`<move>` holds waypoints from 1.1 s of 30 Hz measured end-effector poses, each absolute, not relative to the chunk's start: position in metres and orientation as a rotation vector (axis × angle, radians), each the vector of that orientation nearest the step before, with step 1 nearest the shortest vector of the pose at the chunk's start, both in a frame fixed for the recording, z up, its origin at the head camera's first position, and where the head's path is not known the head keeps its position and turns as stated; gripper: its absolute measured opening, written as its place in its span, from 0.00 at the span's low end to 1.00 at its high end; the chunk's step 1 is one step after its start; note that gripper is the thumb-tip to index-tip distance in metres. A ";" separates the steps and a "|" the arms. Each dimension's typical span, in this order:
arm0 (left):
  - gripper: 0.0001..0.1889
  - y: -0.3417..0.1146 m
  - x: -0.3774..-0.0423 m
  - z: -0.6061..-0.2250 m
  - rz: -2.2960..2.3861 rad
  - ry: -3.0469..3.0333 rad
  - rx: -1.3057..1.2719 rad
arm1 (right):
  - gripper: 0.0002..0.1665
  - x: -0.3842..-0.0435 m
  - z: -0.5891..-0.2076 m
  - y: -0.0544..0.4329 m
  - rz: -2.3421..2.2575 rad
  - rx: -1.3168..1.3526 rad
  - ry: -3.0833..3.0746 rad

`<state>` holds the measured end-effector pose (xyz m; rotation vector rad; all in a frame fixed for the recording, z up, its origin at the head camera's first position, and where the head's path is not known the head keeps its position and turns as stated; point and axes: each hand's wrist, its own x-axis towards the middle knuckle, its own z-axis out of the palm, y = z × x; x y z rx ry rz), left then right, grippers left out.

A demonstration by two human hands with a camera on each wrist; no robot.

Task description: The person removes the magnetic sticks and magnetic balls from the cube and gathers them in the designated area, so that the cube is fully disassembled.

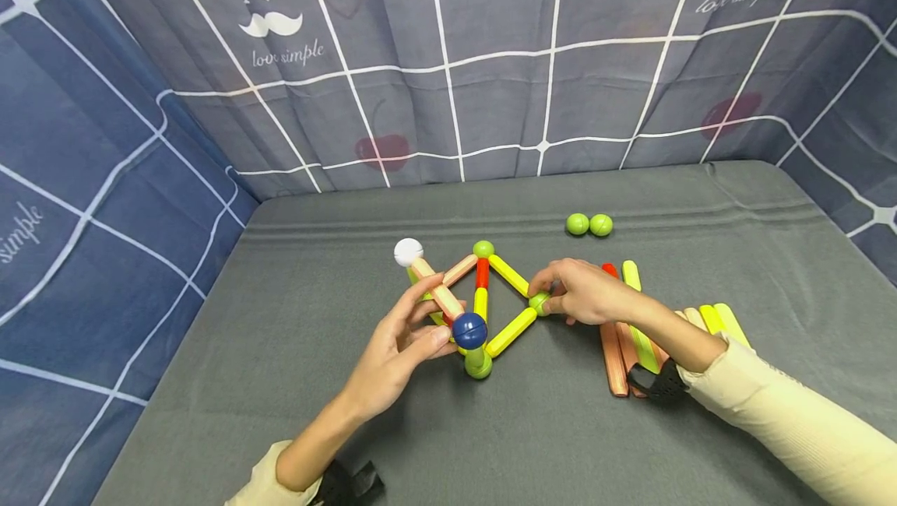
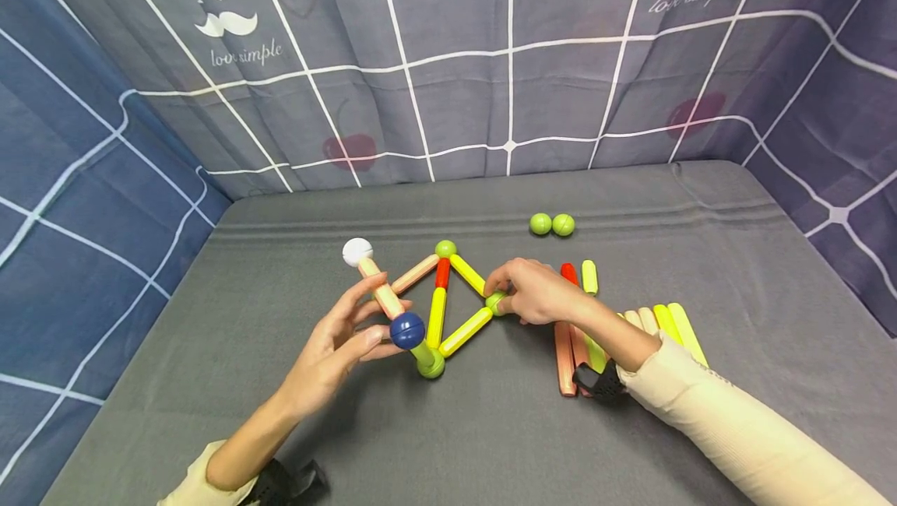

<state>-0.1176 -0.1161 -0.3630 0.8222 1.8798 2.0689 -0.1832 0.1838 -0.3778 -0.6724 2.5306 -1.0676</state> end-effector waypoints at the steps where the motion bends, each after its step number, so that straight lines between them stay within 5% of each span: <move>1: 0.29 -0.116 -0.118 -0.363 2.076 1.888 0.817 | 0.12 -0.182 -0.378 0.184 -1.070 -0.670 2.538; 8: 0.24 -0.114 -0.121 -0.363 2.074 1.947 0.800 | 0.11 -0.157 -0.361 0.171 -1.253 -0.728 2.689; 17: 0.33 -0.118 -0.123 -0.363 2.014 1.954 0.855 | 0.13 -0.109 -0.326 0.130 -1.704 -1.106 2.418; 24: 0.33 -0.121 -0.126 -0.366 1.937 2.100 0.828 | 0.08 -0.108 -0.325 0.113 -1.654 -1.144 2.483; 33: 0.29 -0.135 -0.145 -0.369 1.996 2.653 0.496 | 0.10 -0.108 -0.327 0.110 -1.645 -1.111 2.509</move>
